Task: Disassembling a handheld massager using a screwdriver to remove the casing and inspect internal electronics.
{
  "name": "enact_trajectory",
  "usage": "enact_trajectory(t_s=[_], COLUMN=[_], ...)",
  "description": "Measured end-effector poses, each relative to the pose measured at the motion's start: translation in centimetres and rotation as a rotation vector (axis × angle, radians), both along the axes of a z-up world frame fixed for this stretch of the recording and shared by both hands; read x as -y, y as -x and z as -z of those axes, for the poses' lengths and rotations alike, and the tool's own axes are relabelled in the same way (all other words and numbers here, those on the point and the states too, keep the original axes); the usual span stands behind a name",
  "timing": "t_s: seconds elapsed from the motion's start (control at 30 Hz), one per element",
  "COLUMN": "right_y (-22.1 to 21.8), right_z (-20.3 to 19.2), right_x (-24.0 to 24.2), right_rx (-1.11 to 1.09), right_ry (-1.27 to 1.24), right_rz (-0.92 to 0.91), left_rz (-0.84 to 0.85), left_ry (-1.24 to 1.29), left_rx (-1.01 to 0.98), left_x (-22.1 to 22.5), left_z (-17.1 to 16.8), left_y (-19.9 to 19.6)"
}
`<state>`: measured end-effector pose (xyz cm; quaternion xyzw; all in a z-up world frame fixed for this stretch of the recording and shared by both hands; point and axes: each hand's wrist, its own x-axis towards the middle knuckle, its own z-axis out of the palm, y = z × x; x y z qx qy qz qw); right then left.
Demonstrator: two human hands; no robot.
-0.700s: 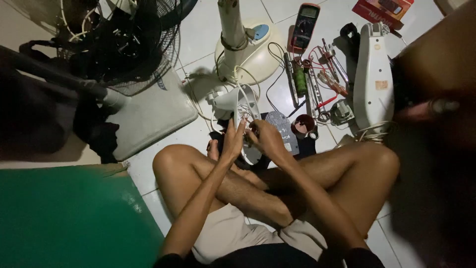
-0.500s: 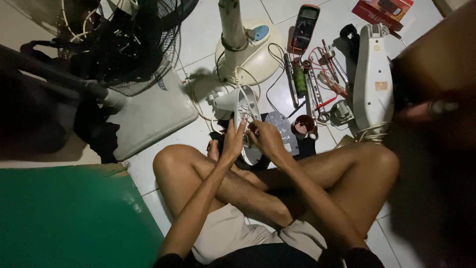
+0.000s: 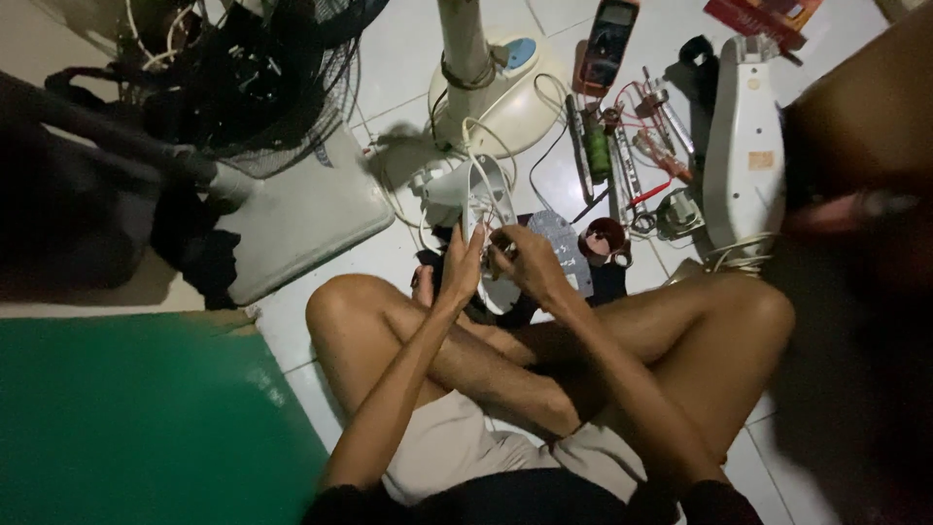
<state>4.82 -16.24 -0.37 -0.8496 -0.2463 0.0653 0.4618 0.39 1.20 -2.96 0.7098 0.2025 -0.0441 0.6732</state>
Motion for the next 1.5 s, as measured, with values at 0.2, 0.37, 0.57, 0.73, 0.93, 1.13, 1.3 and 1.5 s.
enact_trajectory(t_s=[0.2,0.37,0.57,0.73,0.93,1.13,1.3,1.5], right_y=[-2.6,-3.9,-3.5,-3.0,-3.1,-5.4,-5.1,-4.9], right_z=[0.3,-3.0,-5.0,-7.3,-6.6,-0.3,-1.2,-1.9], right_x=[3.2,6.9,8.3,9.0,13.9,22.9,22.6,19.5], right_rx=[-0.286,-0.291,-0.337,-0.401,-0.378,-0.285,-0.29,-0.425], right_ry=[-0.372,-0.4,-0.357,-0.322,-0.218,-0.04,0.075,-0.182], right_rz=[0.123,0.12,0.097,0.081,0.171,0.298,0.276,0.268], left_rz=[-0.14,-0.284,-0.384,-0.36,-0.326,-0.342,-0.354,-0.323], left_ry=[0.068,0.23,0.327,0.282,0.412,0.458,0.328,0.328], left_rx=[0.04,-0.034,0.157,0.107,0.129,0.129,0.085,0.018], left_x=[-1.5,0.9,-0.3,-0.1,-0.1,-0.5,0.2,-0.3], left_z=[4.9,-6.2,3.2,0.5,-0.7,0.0,-2.6,-1.1], left_y=[-0.5,-0.9,-0.4,0.0,0.1,0.2,0.1,-0.1])
